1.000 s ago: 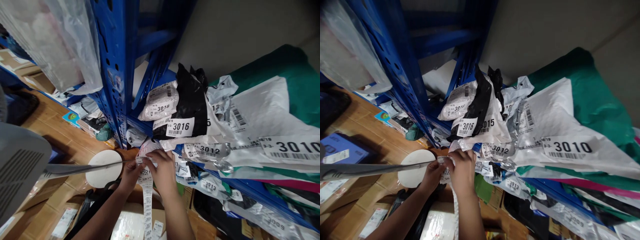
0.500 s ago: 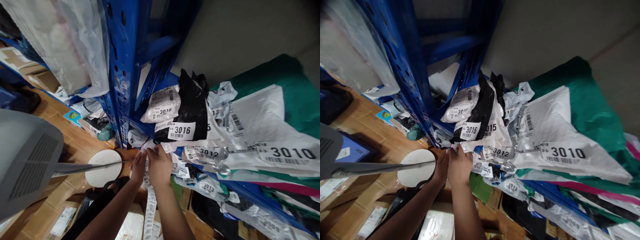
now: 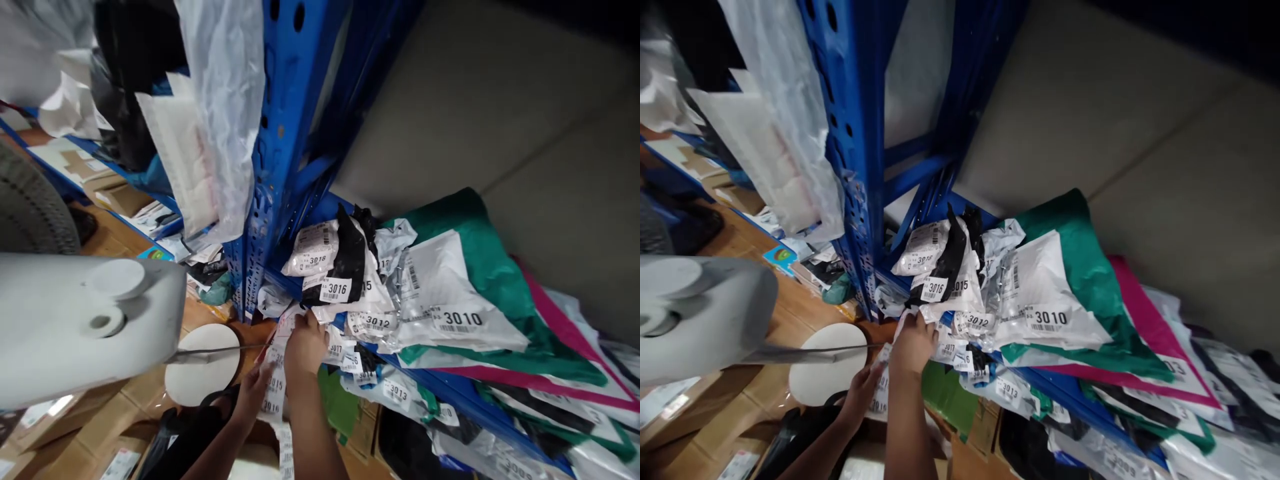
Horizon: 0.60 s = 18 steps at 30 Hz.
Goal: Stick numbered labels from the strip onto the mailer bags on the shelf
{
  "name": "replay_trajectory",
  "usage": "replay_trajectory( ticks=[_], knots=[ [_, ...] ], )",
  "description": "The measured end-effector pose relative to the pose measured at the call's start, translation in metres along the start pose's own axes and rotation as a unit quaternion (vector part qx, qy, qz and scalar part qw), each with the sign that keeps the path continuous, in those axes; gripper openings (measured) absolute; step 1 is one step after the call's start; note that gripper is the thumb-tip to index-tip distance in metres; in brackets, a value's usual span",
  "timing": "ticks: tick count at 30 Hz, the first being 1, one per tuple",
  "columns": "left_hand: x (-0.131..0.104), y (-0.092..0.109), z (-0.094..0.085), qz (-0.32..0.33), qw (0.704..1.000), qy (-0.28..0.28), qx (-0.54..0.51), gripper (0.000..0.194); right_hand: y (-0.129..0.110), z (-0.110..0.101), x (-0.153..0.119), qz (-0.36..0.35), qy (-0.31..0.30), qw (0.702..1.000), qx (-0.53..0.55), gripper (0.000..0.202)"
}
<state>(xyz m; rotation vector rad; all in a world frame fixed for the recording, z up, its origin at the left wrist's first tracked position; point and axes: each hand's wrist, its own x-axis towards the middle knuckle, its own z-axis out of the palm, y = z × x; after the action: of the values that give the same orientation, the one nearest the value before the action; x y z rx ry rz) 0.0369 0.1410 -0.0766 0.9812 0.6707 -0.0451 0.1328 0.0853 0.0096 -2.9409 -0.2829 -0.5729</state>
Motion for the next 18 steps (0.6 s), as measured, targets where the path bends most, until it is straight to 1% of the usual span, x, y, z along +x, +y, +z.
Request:
replay_trajectory(
  ticks=[2, 4, 7, 10, 11, 12, 14, 15, 16, 17, 18],
  knots=[
    [-0.003, -0.004, -0.014, 0.007, 1.000, -0.001, 0.004, 0.062, -0.002, 0.000, 0.001, -0.019, 0.001, 1.000, -0.020, 0.033],
    [-0.003, -0.006, -0.023, 0.008, 1.000, -0.004, 0.013, 0.063, 0.002, 0.003, 0.001, -0.043, 0.013, 0.998, -0.033, 0.037],
    [0.003, -0.001, -0.029, 0.009, 0.999, 0.013, 0.043, 0.052, 0.015, 0.006, -0.003, -0.071, 0.046, 0.996, -0.027, 0.033],
    [0.011, 0.015, -0.029, 0.046, 0.996, 0.033, 0.072, 0.047, 0.019, 0.006, -0.011, -0.063, 0.068, 0.996, 0.010, 0.028],
    [0.014, 0.021, -0.028, 0.063, 0.994, 0.042, 0.080, 0.046, 0.015, 0.006, -0.013, -0.067, 0.079, 0.994, 0.032, 0.027],
    [0.016, 0.026, -0.028, 0.080, 0.992, 0.052, 0.086, 0.045, 0.009, 0.007, -0.014, -0.087, 0.090, 0.990, 0.064, 0.028],
    [0.021, 0.035, -0.030, 0.100, 0.987, 0.079, 0.095, 0.044, -0.012, 0.014, -0.011, -0.160, 0.086, 0.974, 0.136, 0.030],
    [0.023, 0.037, -0.032, 0.102, 0.985, 0.096, 0.099, 0.045, -0.023, 0.020, -0.006, -0.191, 0.068, 0.966, 0.162, 0.033],
    [0.025, 0.038, -0.035, 0.097, 0.984, 0.112, 0.103, 0.045, -0.033, 0.026, 0.000, -0.203, 0.041, 0.963, 0.171, 0.036],
    [0.027, 0.037, -0.037, 0.090, 0.982, 0.129, 0.106, 0.045, -0.042, 0.033, 0.008, -0.196, 0.009, 0.967, 0.164, 0.039],
    [0.028, 0.036, -0.039, 0.082, 0.980, 0.146, 0.108, 0.045, -0.047, 0.039, 0.015, -0.174, -0.024, 0.974, 0.143, 0.041]
  ],
)
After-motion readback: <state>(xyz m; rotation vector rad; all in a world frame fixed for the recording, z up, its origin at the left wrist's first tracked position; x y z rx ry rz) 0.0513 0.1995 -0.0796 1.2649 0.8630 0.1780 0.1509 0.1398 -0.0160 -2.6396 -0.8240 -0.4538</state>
